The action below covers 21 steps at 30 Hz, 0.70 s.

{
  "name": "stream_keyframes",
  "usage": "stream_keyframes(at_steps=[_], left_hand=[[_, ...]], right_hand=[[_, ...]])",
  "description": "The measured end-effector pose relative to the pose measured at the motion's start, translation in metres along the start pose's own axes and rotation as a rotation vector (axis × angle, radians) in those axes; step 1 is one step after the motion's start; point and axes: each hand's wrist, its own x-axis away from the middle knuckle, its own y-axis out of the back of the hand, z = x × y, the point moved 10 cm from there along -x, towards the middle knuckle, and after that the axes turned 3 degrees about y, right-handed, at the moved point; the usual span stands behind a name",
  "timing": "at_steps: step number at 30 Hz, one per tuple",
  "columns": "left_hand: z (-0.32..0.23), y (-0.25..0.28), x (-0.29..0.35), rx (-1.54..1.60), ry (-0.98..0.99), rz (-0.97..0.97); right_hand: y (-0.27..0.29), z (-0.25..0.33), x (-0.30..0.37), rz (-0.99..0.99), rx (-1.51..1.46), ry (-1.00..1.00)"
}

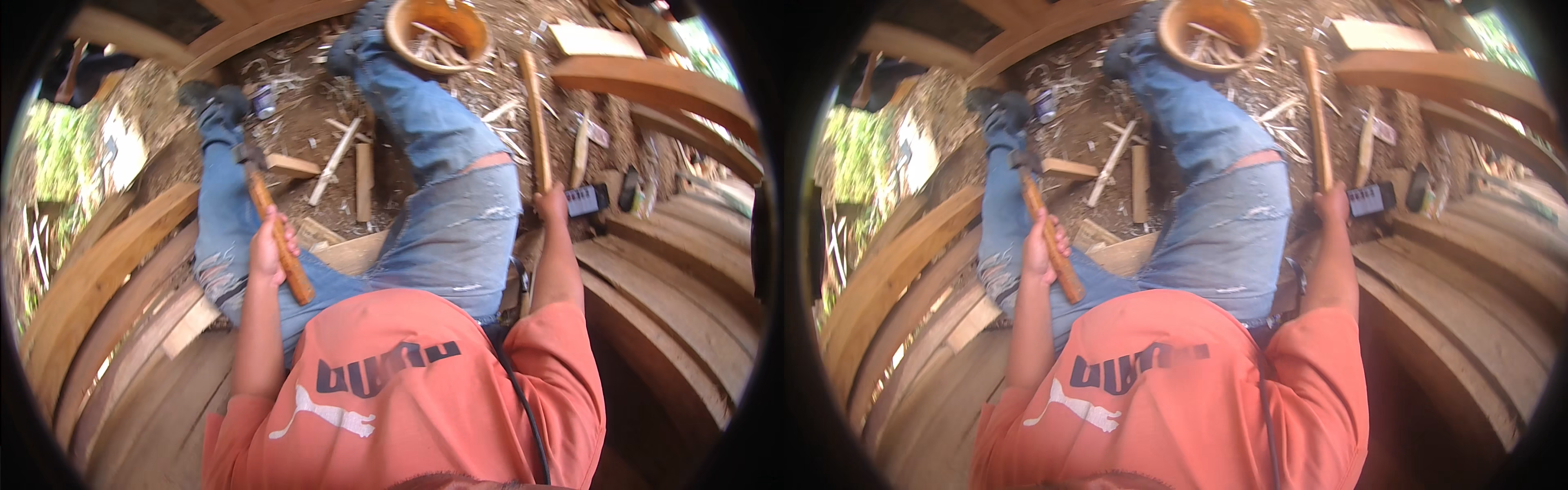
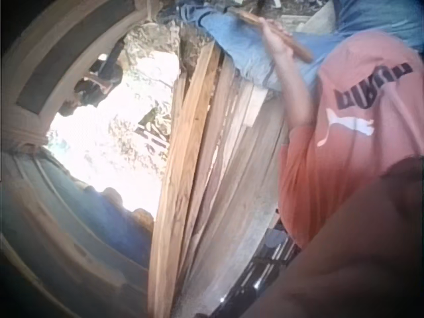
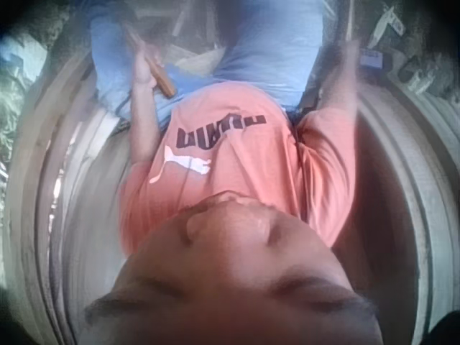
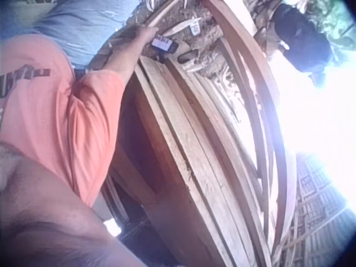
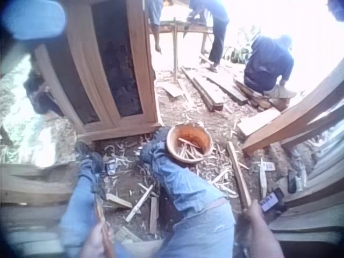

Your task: The person sits on the ground and uses a hammer to drive nails into small wooden pieces, assembling them into a larger wooden structure. The person repeatedly picks up nails, positions them, and hammers them into place.

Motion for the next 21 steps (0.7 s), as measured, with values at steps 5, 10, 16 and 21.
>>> stream_keyframes(at_steps=[5, 10, 16, 21], left_hand=[[-0.011, -0.016, -0.004, -0.051, -0.015, 0.018], [-0.006, -0.019, -0.007, -0.045, -0.035, 0.036], [0.000, -0.030, -0.006, -0.048, -0.040, 0.061], [0.007, -0.040, -0.006, -0.086, -0.112, 0.042]], right_hand=[[-0.056, -0.033, -0.008, 0.278, -0.720, -0.021], [-0.042, -0.005, 0.024, 0.561, -1.023, -0.095], [0.055, 0.029, 0.079, 0.137, -0.804, 0.015], [0.163, 0.111, 0.188, -0.161, -0.566, 0.308]])
